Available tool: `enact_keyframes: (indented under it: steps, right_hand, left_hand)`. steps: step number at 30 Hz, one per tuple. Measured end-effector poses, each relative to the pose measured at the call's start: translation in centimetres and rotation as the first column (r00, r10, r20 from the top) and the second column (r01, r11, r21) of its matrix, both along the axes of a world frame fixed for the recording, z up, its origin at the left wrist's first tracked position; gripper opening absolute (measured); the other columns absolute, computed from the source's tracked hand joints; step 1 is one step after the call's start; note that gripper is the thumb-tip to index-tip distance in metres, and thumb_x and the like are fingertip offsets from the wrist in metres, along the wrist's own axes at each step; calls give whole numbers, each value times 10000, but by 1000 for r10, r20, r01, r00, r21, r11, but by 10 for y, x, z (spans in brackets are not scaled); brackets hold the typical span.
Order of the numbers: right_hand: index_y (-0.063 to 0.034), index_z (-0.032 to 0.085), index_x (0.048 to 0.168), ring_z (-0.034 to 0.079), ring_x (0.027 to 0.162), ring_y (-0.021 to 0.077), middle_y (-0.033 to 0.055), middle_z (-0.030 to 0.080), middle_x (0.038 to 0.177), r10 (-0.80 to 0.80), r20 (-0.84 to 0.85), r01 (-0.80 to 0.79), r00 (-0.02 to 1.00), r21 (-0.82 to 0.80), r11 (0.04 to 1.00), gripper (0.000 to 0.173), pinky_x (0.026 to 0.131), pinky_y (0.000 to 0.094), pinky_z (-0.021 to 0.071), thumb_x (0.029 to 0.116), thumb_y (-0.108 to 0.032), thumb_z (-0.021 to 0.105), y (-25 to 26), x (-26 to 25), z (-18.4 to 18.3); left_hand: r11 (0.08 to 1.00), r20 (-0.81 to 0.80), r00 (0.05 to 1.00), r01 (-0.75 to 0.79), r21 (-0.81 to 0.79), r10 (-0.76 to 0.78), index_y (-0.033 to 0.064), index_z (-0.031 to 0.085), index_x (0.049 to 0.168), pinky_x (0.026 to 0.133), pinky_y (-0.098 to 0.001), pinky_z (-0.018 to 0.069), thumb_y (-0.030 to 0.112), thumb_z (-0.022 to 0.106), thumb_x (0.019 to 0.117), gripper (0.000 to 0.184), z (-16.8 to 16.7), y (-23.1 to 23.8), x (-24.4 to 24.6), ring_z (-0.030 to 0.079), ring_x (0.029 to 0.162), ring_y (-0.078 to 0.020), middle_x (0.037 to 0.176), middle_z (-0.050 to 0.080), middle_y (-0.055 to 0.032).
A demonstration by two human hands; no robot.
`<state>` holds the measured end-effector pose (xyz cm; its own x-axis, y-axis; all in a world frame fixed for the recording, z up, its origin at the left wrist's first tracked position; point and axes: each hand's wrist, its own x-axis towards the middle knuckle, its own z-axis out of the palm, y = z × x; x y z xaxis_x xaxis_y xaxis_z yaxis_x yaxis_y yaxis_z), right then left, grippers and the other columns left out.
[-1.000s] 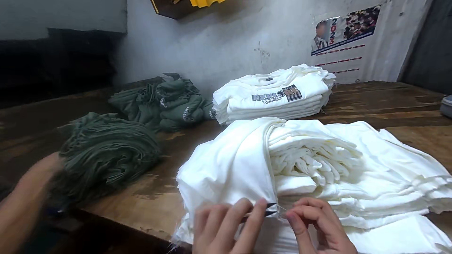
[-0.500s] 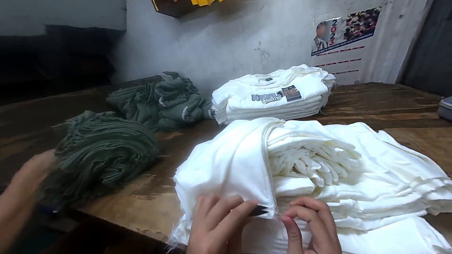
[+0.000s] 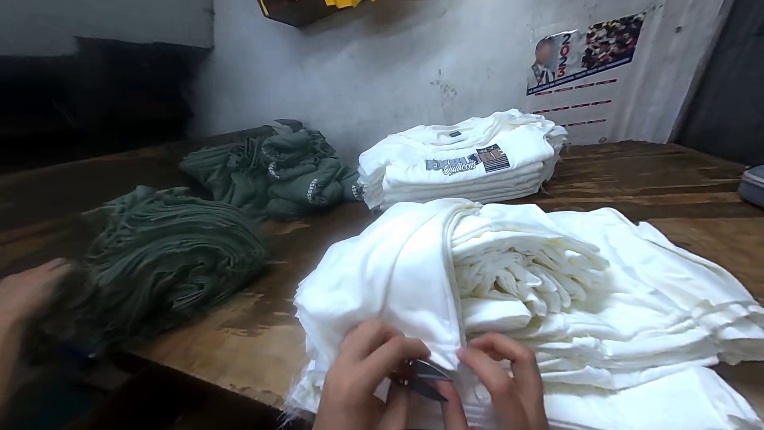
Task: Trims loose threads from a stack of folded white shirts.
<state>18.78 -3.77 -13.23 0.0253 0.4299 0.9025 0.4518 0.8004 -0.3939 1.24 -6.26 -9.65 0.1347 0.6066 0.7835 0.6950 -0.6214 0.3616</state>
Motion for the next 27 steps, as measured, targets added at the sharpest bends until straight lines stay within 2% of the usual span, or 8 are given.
enact_keyframes:
  steps: [4,7,10,13,15,19,22,27]
  right_hand:
    - [-59,739,998,709,1001,56,24,747,1020,365,-293,-375,884,25,927,107,877,204,603,966,-12,648,15,-19,21]
    - [63,662,1151,672,857,13,12,718,938,494,-397,-553,774,-41,832,209,777,179,581,1041,-77,551,24,-22,33]
    - [30,691,1209,620,898,14,50,657,1026,422,-176,-432,890,-25,901,468,746,131,543,934,-344,752,21,-14,26]
    - [-113,748,1032,635,922,57,-3,699,977,101,-12,-98,995,128,987,95,912,197,491,961,-172,723,7,4,11]
    - [-124,720,985,599,903,51,-29,662,948,22,9,-23,1000,133,991,39,920,201,449,982,-139,684,-5,18,7]
    - [-93,702,958,597,901,64,0,659,932,81,-18,-79,997,77,994,55,906,203,451,988,-133,680,-22,22,1]
    - [-85,702,959,600,910,73,12,663,933,125,-27,-123,992,69,990,63,910,210,455,993,-128,670,-25,15,-1]
    - [-83,709,930,616,905,60,7,665,907,180,-81,-178,980,29,984,92,889,190,481,985,-154,690,-24,14,0]
  left_hand:
    - [996,125,989,86,-15,-83,130,711,1016,690,-162,504,66,597,908,171,13,7,-3,615,813,-2,941,696,36]
    - [993,267,960,107,-48,-90,109,687,1026,631,-110,511,132,574,1002,118,18,18,-2,606,733,42,873,674,70]
    - [986,353,932,129,-104,-84,122,695,1044,618,-118,506,186,555,1033,154,19,21,-1,616,719,23,857,680,75]
    - [974,384,914,192,-123,-132,92,691,1125,638,-166,549,126,648,953,181,15,12,-2,644,754,-24,894,692,43]
    - [979,304,941,184,-87,-150,124,704,1207,721,-204,580,256,793,894,351,11,1,-3,654,880,-44,1014,680,28]
    - [942,-84,985,-117,314,150,303,698,1139,973,-309,355,328,695,977,164,0,-13,4,546,1003,-89,999,637,85]
    - [779,-188,903,-211,591,387,230,680,1125,921,-345,303,215,656,986,142,-2,-8,14,485,919,-158,973,601,33]
    - [738,-219,886,-178,651,408,193,711,1080,897,-342,304,171,643,980,122,-4,0,15,479,884,-162,953,646,33]
